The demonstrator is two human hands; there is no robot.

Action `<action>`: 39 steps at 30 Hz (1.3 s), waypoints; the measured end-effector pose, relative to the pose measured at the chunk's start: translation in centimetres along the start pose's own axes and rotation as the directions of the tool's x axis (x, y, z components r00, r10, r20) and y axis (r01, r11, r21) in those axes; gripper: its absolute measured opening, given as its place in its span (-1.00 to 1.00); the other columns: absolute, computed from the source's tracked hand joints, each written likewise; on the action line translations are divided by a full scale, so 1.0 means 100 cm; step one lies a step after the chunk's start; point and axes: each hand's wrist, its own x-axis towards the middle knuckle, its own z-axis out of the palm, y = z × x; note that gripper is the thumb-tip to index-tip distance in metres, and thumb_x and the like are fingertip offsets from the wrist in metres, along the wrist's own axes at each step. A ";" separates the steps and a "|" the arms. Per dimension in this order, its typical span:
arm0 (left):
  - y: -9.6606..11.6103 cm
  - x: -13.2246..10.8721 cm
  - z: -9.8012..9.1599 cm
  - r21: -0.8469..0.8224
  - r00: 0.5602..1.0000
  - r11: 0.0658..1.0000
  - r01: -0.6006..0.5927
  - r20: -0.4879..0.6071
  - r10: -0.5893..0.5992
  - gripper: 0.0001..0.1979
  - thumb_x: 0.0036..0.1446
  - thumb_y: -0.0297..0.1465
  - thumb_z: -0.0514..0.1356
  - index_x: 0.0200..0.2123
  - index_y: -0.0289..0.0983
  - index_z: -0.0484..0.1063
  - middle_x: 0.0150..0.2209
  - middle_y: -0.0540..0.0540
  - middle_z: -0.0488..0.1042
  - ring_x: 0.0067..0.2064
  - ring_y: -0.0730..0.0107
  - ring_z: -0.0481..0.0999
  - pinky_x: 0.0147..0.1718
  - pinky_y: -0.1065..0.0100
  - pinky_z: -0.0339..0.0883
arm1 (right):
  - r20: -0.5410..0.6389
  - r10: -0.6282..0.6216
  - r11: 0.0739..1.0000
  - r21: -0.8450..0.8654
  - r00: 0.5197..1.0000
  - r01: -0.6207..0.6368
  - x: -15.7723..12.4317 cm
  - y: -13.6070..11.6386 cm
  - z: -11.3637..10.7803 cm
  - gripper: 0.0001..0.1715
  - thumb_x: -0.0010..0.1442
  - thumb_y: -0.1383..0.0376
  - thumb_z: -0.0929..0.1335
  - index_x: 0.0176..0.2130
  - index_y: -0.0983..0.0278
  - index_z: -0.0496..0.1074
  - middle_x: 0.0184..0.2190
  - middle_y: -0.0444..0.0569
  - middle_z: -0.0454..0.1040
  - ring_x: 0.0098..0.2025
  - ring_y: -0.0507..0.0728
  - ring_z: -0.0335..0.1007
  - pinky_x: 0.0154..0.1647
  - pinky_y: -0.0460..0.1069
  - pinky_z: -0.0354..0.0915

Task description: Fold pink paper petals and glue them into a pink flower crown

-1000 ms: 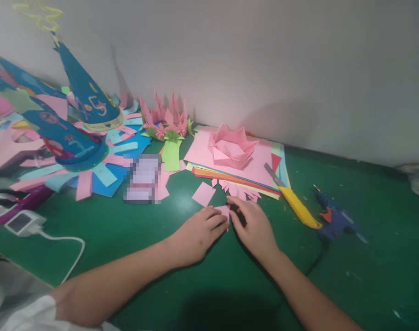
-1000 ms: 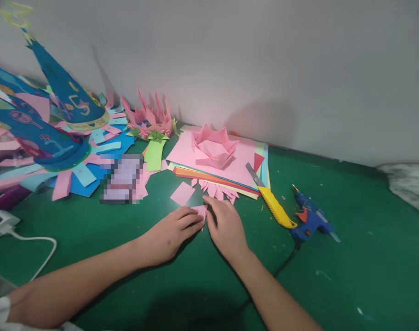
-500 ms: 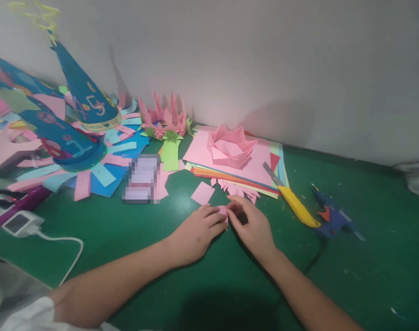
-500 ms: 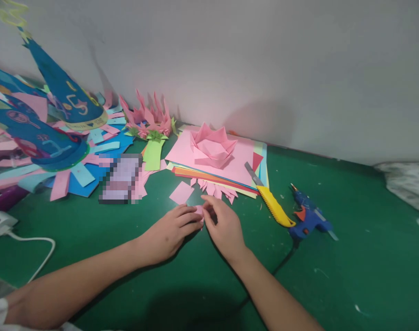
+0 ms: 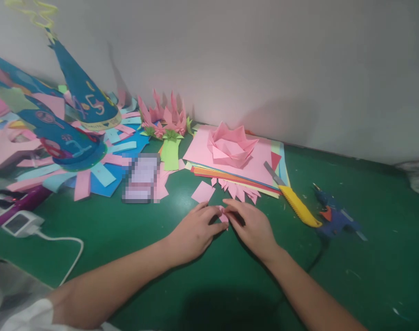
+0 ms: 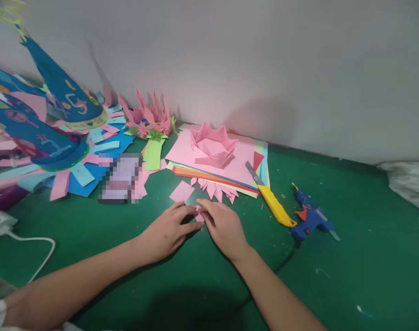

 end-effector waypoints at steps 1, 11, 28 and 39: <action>0.000 0.000 0.000 0.001 1.000 1.000 0.005 0.001 -0.005 -0.63 0.16 -0.55 -0.03 0.01 -0.19 0.33 0.04 -0.19 0.27 0.09 0.25 0.27 0.15 -0.01 0.04 | 0.003 -0.010 1.000 -0.002 1.000 0.010 0.000 0.001 0.000 -0.68 0.21 0.38 0.24 -0.02 0.19 0.31 -0.28 -0.09 0.53 -0.22 0.10 0.43 -0.23 -0.02 0.32; 0.001 0.001 -0.004 -0.011 0.999 0.999 0.042 0.016 -0.041 -0.63 0.14 -0.54 -0.01 -0.02 -0.16 0.36 0.05 -0.19 0.26 0.09 0.26 0.28 0.16 -0.06 -0.01 | 0.014 -0.019 1.000 0.009 1.000 0.019 0.001 0.005 0.000 -0.66 0.23 0.39 0.21 -0.01 0.20 0.32 -0.23 -0.04 0.53 -0.19 0.12 0.44 -0.19 0.03 0.35; 0.000 -0.001 -0.001 0.055 1.000 0.998 0.019 -0.002 -0.019 -0.69 0.18 -0.47 0.02 -0.02 -0.15 0.35 0.07 -0.14 0.31 0.14 0.22 0.22 0.16 -0.04 -0.05 | 0.057 -0.092 0.994 -0.053 0.994 0.095 0.000 0.008 -0.002 -0.62 0.24 0.40 0.18 0.03 0.20 0.32 -0.17 -0.01 0.52 -0.15 0.12 0.44 -0.16 0.04 0.38; -0.002 0.001 -0.006 0.042 0.999 0.999 0.033 -0.006 -0.033 -0.66 0.11 -0.50 0.07 -0.05 -0.10 0.38 0.07 -0.13 0.28 0.14 0.15 0.18 0.13 -0.07 -0.04 | 0.131 -0.110 0.988 -0.094 0.985 0.122 0.000 -0.003 -0.005 -0.72 0.20 0.46 0.17 -0.12 0.26 0.33 -0.28 0.03 0.45 -0.23 0.18 0.33 -0.23 0.07 0.30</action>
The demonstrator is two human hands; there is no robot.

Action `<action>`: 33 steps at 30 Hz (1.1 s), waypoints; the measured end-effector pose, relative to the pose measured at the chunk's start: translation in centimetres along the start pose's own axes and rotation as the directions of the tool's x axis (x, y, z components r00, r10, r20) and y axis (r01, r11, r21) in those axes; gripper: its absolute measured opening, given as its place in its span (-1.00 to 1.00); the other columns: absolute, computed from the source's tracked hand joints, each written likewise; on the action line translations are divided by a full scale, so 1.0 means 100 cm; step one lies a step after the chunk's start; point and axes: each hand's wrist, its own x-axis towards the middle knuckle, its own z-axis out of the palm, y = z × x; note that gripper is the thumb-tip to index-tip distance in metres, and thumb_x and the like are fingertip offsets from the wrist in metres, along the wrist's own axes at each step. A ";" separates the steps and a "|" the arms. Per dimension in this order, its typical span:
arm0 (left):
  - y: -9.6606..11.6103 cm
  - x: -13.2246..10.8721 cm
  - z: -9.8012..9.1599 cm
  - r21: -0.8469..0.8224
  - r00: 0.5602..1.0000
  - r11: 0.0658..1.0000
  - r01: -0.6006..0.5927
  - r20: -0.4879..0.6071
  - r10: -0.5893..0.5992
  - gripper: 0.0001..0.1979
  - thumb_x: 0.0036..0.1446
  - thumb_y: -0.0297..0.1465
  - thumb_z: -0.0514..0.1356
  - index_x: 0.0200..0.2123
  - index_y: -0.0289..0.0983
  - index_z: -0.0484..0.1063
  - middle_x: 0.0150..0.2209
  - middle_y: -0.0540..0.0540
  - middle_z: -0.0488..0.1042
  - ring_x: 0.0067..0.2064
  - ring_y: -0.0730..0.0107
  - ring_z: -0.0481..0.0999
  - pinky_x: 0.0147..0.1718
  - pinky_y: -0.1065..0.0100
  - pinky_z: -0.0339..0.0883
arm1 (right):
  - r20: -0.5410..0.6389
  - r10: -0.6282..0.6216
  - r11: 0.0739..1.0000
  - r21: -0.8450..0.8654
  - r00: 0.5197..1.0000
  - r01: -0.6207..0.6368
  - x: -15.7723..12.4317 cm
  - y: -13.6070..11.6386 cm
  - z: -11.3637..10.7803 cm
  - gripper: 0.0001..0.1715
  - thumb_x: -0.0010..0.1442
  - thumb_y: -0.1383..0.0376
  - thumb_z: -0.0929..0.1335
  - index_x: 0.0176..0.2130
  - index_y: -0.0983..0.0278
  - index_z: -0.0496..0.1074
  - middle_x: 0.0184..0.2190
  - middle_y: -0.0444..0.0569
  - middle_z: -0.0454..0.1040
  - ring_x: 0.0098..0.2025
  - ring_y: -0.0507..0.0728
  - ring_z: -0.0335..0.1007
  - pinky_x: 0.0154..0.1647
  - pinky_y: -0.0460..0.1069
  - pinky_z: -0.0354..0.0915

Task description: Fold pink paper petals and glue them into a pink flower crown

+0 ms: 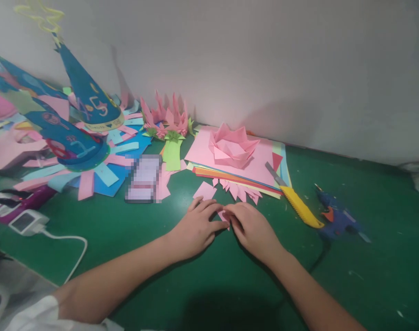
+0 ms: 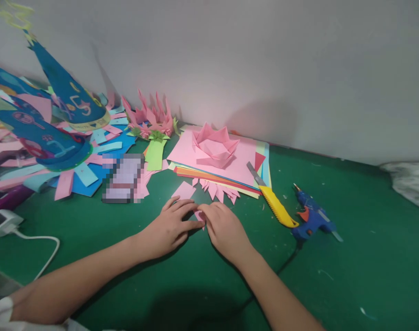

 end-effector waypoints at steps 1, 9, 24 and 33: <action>0.000 0.000 0.000 -0.001 1.000 1.000 0.008 0.001 -0.008 -0.65 0.11 -0.49 0.07 -0.05 -0.08 0.38 0.08 -0.12 0.27 0.14 0.14 0.17 0.12 -0.09 -0.06 | -0.010 0.011 1.000 -0.005 1.000 -0.011 0.000 -0.001 0.001 -0.74 0.20 0.46 0.17 -0.15 0.27 0.32 -0.30 0.04 0.44 -0.25 0.18 0.32 -0.24 0.07 0.29; 0.001 0.000 -0.002 0.012 0.999 0.999 0.040 -0.014 -0.040 -0.60 0.08 -0.50 0.08 -0.02 -0.03 0.37 0.02 -0.14 0.26 0.11 0.14 0.17 0.12 -0.14 -0.15 | -0.190 0.089 0.995 -0.021 0.978 -0.095 -0.006 0.006 0.001 -0.78 0.15 0.44 0.20 -0.19 0.25 0.31 -0.33 0.01 0.43 -0.25 0.18 0.32 -0.25 0.05 0.26; 0.000 0.000 -0.001 0.011 0.995 0.996 0.093 -0.027 -0.093 -0.63 0.12 -0.50 0.02 -0.01 -0.11 0.33 -0.09 -0.09 0.37 0.02 0.22 0.23 0.15 -0.09 -0.24 | 0.001 0.017 0.988 0.155 1.000 -0.017 -0.004 -0.004 -0.001 -0.65 0.16 0.37 0.25 -0.02 0.24 0.24 -0.13 0.06 0.41 -0.09 0.19 0.32 -0.07 0.10 0.27; -0.014 0.004 -0.002 -0.077 0.990 0.990 0.122 -0.062 -0.126 -0.57 0.04 -0.65 -0.05 -0.09 -0.19 0.36 -0.09 -0.07 0.42 0.03 0.27 0.26 0.14 0.00 -0.17 | 0.026 -0.009 0.974 0.227 1.000 0.003 -0.001 0.004 0.000 -0.76 0.18 0.30 0.29 -0.10 0.20 0.29 -0.20 -0.01 0.45 -0.12 0.14 0.35 -0.07 0.08 0.28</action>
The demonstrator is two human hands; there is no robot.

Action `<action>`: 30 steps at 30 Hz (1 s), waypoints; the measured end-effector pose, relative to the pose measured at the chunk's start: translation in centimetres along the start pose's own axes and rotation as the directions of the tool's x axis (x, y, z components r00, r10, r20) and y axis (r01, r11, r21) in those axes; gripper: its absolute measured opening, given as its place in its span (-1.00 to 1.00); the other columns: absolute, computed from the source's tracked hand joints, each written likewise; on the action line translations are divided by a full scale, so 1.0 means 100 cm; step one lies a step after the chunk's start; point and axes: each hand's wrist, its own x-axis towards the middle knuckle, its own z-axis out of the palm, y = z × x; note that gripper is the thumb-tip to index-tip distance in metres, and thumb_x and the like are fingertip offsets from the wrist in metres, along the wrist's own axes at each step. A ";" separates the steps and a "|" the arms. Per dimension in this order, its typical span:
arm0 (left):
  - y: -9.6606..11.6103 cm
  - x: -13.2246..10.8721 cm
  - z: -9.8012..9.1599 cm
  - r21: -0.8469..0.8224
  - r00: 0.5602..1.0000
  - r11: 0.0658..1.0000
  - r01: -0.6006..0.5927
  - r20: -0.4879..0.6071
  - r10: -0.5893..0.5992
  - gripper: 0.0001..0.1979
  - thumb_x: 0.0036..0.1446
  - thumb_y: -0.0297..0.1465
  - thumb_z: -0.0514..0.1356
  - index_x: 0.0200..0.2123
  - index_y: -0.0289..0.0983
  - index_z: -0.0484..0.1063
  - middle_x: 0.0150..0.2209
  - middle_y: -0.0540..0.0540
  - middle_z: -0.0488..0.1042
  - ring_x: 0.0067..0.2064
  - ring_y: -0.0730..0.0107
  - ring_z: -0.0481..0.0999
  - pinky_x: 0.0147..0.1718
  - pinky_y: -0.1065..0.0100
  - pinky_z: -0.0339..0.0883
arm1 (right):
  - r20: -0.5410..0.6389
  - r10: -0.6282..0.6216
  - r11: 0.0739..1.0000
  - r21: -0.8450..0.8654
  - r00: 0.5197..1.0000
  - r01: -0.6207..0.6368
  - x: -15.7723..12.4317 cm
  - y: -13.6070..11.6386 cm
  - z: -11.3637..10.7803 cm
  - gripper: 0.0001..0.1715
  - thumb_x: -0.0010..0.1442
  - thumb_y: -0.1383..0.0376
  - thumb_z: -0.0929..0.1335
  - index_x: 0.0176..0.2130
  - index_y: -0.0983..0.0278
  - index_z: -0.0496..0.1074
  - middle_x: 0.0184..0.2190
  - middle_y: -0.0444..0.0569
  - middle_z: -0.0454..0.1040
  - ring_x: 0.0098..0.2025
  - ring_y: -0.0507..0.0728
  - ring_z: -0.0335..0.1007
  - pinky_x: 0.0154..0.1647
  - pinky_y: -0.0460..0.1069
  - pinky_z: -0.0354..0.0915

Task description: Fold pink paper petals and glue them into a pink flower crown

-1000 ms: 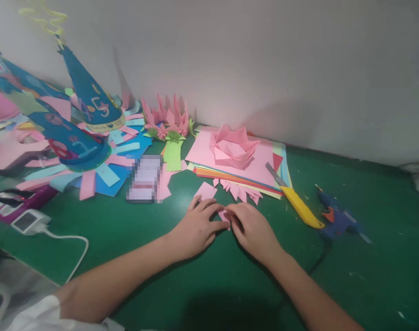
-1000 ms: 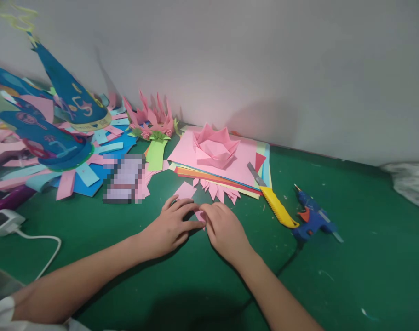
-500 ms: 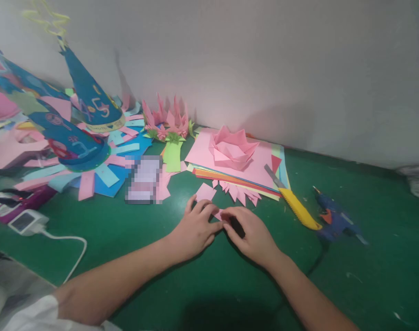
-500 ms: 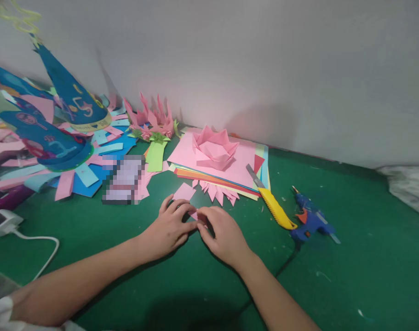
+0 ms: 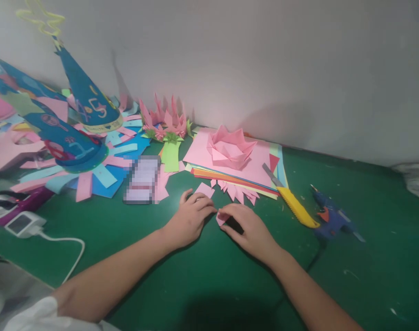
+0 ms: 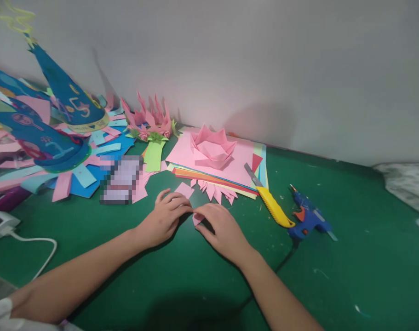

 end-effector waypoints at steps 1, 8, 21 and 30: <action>0.000 0.000 0.000 -0.008 1.000 1.000 -0.021 0.012 0.021 -0.58 0.05 -0.64 -0.05 -0.08 -0.19 0.36 -0.07 -0.07 0.41 0.04 0.27 0.25 0.14 0.01 -0.16 | -0.001 -0.009 1.000 0.009 1.000 0.009 0.000 0.000 0.000 -0.78 0.19 0.30 0.29 -0.12 0.20 0.30 -0.18 -0.01 0.45 -0.11 0.14 0.34 -0.06 0.08 0.28; -0.001 0.000 0.000 -0.021 0.992 0.994 -0.109 0.062 0.110 -0.63 0.11 -0.61 -0.05 -0.08 -0.21 0.34 0.01 -0.06 0.40 0.11 0.32 0.22 0.16 0.08 -0.16 | 0.011 -0.048 0.998 0.035 0.999 0.047 -0.001 0.000 -0.002 -0.90 0.22 0.35 0.25 -0.25 0.19 0.35 -0.17 -0.02 0.45 -0.05 0.12 0.33 -0.02 0.06 0.26; -0.002 0.000 -0.002 -0.008 0.978 0.982 -0.191 0.079 0.191 -0.74 0.16 -0.56 -0.02 -0.15 -0.25 0.38 -0.06 -0.08 0.43 0.03 0.34 0.29 0.02 0.23 0.04 | -0.045 -0.060 0.998 -0.030 0.997 0.058 0.000 0.005 0.000 -0.85 0.23 0.34 0.26 -0.30 0.23 0.43 -0.31 -0.02 0.45 -0.21 0.12 0.32 -0.15 0.06 0.25; 0.001 0.000 -0.003 -0.032 0.980 0.981 -0.190 0.047 0.191 -0.69 0.17 -0.57 -0.06 -0.12 -0.24 0.39 -0.05 -0.10 0.43 0.05 0.31 0.27 0.04 0.18 0.04 | -0.084 0.048 0.999 0.013 0.995 -0.047 0.003 0.003 0.000 -0.85 0.22 0.33 0.25 -0.36 0.23 0.39 -0.36 -0.03 0.40 -0.25 0.12 0.30 -0.20 0.05 0.24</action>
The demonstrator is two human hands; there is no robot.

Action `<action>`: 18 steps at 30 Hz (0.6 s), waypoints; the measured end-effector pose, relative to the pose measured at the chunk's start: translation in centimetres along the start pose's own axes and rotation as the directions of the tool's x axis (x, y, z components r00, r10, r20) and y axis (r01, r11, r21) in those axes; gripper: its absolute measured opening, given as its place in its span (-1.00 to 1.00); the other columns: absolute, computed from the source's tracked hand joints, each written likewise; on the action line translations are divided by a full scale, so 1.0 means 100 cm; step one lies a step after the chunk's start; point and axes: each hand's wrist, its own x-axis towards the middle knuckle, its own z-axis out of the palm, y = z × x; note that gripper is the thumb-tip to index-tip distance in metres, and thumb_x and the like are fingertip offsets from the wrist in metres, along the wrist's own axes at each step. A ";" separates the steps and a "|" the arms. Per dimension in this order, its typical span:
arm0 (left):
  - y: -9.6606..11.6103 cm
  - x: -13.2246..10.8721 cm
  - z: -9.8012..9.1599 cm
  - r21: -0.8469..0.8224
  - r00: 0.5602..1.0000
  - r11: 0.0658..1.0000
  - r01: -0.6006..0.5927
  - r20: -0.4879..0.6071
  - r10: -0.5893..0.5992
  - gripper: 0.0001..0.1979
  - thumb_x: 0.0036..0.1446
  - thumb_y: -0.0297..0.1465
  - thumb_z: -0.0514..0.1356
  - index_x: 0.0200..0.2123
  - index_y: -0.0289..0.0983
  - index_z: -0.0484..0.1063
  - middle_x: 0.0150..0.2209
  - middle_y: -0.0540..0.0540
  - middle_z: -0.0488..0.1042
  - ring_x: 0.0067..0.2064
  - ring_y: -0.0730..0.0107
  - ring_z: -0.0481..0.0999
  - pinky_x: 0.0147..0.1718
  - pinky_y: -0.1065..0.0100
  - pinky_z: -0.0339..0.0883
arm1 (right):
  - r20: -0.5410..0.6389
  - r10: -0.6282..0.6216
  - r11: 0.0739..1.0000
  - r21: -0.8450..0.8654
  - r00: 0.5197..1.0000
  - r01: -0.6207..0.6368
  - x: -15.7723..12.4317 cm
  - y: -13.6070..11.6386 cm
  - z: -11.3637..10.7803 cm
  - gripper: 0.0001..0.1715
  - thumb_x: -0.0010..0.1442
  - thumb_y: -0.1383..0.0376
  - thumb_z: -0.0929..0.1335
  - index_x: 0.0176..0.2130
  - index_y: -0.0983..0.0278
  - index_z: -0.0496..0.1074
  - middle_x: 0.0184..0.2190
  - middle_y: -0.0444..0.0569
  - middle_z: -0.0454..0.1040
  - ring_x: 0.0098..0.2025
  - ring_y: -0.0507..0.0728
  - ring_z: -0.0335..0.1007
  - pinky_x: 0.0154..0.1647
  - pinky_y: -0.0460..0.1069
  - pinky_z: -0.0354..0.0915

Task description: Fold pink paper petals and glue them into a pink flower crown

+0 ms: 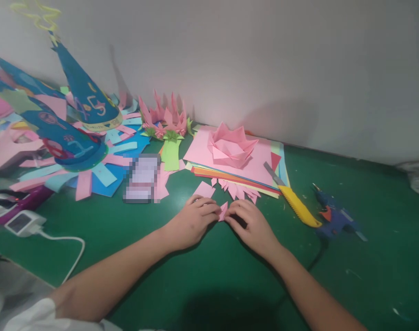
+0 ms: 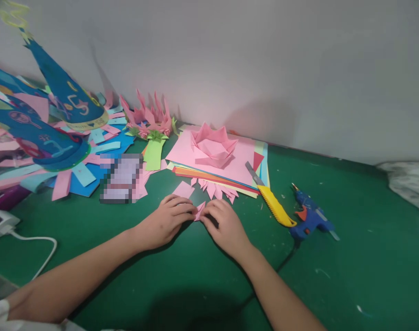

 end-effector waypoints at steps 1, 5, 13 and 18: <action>0.000 0.000 0.000 -0.010 1.000 1.000 -0.003 0.000 0.003 -0.69 0.17 -0.57 -0.06 -0.12 -0.25 0.38 -0.05 -0.11 0.43 0.05 0.31 0.27 0.03 0.18 0.05 | 0.001 0.005 1.000 -0.008 1.000 -0.005 0.000 0.000 0.000 -0.85 0.22 0.33 0.25 -0.37 0.23 0.39 -0.37 -0.03 0.39 -0.25 0.12 0.30 -0.20 0.05 0.24; 0.000 0.001 -0.001 -0.044 1.000 0.999 0.019 0.017 -0.019 -0.69 0.17 -0.56 -0.05 -0.10 -0.25 0.38 -0.04 -0.09 0.44 0.04 0.33 0.28 0.03 0.19 0.06 | 0.013 0.025 0.999 -0.031 1.000 -0.025 0.000 0.000 0.000 -0.86 0.22 0.33 0.26 -0.37 0.23 0.38 -0.39 -0.05 0.38 -0.26 0.12 0.29 -0.22 0.04 0.23; -0.001 0.000 -0.002 -0.066 0.998 0.996 0.057 0.018 -0.056 -0.68 0.13 -0.59 -0.03 -0.16 -0.21 0.43 -0.05 -0.04 0.47 0.03 0.33 0.29 0.05 0.16 0.02 | 0.025 0.021 0.999 -0.038 0.999 -0.020 0.000 -0.001 -0.002 -0.87 0.20 0.33 0.28 -0.39 0.23 0.38 -0.39 -0.04 0.38 -0.27 0.12 0.29 -0.23 0.04 0.23; -0.002 0.000 -0.001 -0.075 0.998 0.995 0.065 0.004 -0.065 -0.68 0.14 -0.57 -0.02 -0.17 -0.18 0.44 -0.08 -0.01 0.49 0.03 0.34 0.31 0.06 0.15 0.00 | 0.000 0.065 0.996 -0.055 0.998 -0.065 0.002 -0.004 0.002 -0.85 0.20 0.36 0.26 -0.42 0.24 0.34 -0.41 -0.05 0.36 -0.27 0.13 0.28 -0.23 0.04 0.21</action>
